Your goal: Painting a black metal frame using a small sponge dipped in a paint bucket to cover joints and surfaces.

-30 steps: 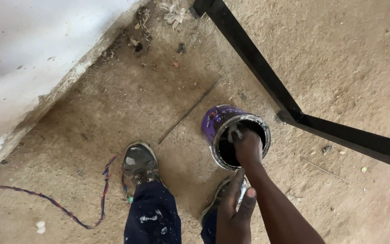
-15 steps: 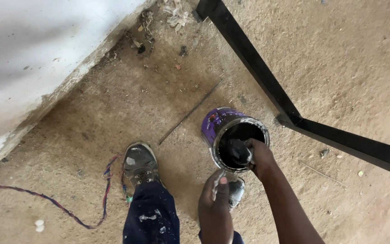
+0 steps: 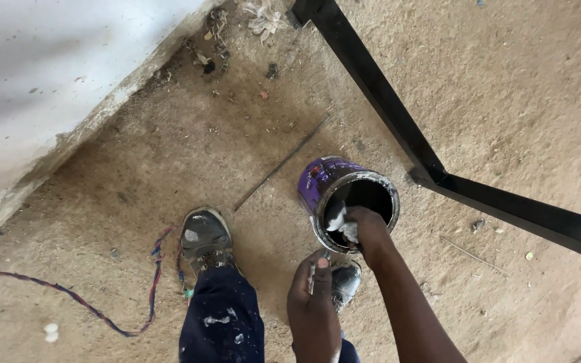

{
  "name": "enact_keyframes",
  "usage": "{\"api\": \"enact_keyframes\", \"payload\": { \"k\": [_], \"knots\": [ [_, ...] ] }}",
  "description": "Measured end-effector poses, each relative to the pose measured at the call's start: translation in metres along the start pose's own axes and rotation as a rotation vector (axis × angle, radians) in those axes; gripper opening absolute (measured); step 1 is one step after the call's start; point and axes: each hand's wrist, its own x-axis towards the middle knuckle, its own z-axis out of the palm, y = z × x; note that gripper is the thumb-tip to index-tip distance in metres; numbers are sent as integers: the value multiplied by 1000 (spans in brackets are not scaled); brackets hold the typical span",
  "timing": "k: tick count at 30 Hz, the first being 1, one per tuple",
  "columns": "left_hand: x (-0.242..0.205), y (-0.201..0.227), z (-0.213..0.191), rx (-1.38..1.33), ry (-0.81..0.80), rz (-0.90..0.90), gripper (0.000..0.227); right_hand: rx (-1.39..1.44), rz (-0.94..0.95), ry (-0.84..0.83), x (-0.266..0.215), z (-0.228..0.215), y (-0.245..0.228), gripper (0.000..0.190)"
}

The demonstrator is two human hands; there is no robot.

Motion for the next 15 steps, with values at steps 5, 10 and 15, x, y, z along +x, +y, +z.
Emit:
{"api": "enact_keyframes", "payload": {
  "k": [5, 10, 15],
  "knots": [
    [-4, 3, -1, -18, -3, -21, 63, -147, 71, -28, -12, -6, -16, 35],
    [-1, -2, -2, -18, -18, 52, 63, 99, 147, -115, 19, -21, 4, 28],
    [-3, 2, -4, 7, -12, 20, 64, 33, 75, -20, 2, -20, 1, 27]
  ]
}}
